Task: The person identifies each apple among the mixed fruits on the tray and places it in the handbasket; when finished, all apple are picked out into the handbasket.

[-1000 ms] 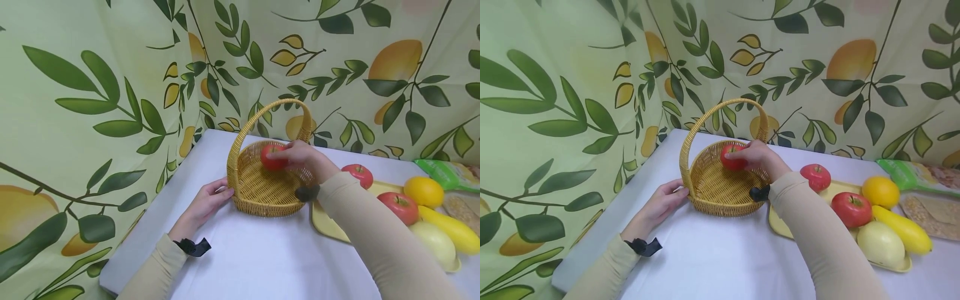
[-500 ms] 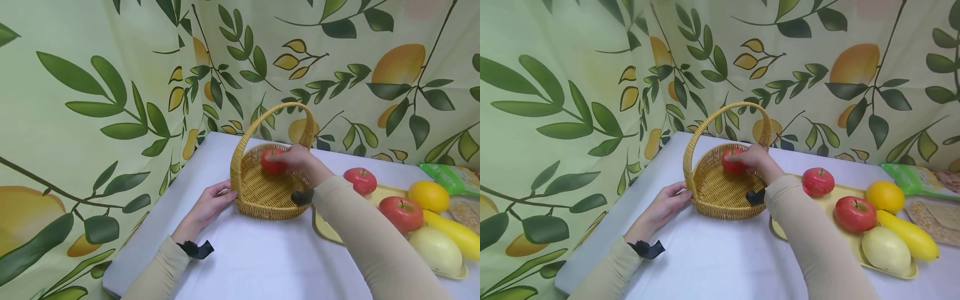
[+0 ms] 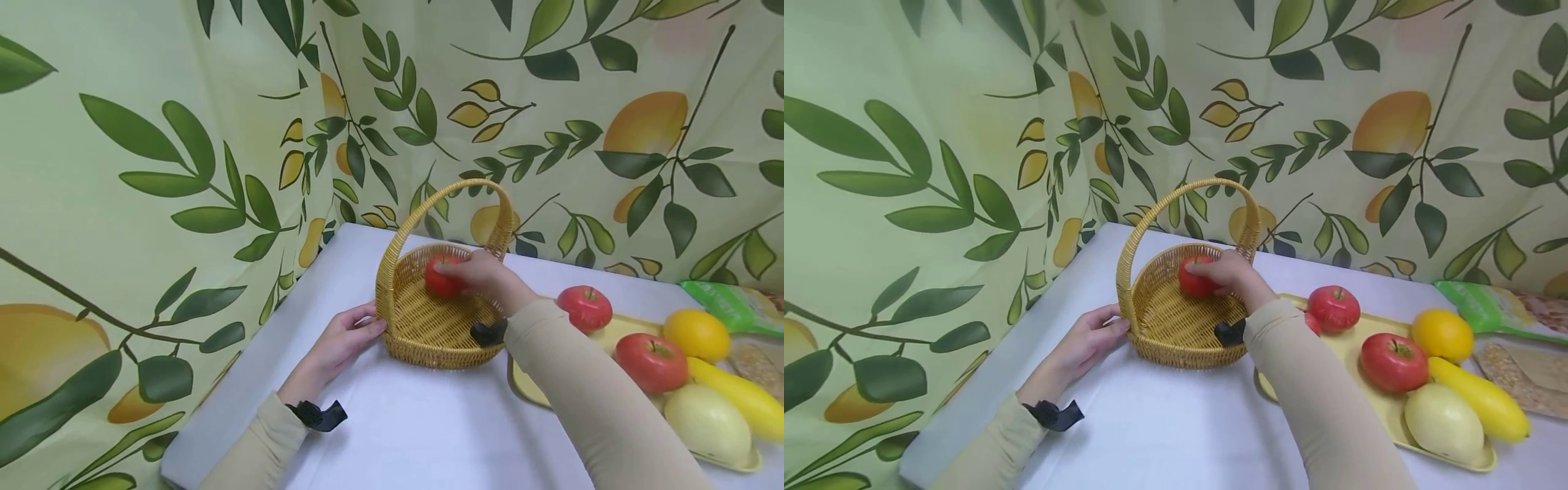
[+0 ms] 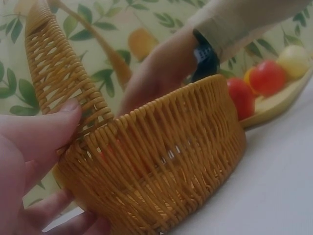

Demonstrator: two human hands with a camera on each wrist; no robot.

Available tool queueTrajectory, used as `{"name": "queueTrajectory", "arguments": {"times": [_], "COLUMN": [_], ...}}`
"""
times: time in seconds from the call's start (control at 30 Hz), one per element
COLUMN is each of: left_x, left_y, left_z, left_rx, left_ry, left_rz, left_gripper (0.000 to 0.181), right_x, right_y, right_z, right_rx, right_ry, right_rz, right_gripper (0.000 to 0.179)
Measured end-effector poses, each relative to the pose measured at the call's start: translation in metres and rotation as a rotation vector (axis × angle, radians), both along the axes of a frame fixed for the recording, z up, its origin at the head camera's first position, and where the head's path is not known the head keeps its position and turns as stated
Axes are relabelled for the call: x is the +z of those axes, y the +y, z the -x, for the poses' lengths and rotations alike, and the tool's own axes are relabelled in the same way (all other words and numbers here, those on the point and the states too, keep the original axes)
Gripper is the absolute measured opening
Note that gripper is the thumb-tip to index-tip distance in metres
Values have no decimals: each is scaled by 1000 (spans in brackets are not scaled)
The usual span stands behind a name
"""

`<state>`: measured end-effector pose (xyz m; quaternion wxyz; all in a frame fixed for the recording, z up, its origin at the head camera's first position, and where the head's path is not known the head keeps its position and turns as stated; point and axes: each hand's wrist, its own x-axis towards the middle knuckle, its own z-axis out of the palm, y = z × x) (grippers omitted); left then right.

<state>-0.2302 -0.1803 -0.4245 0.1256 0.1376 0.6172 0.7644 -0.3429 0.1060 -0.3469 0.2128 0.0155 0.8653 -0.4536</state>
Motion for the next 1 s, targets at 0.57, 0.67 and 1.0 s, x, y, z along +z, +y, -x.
{"name": "queueTrajectory", "arguments": {"times": [0.57,0.67,1.0], "left_x": [-3,-3,-1], "left_y": [-5,-4,-1], "left_z": [-2,-1,1], "left_rx": [0,-2,7], "left_ry": [-6,-5,-8], "left_rz": [-1,-5,6], "left_gripper": [11,11,10], "right_x": [-3,-2,3], "right_y": [-4,-4,-4], "right_z": [1,0,1], "right_rx": [46,42,52], "right_ry": [-9,17,67], "right_rz": [-41,-53,-114], "right_gripper": [71,66,63]}}
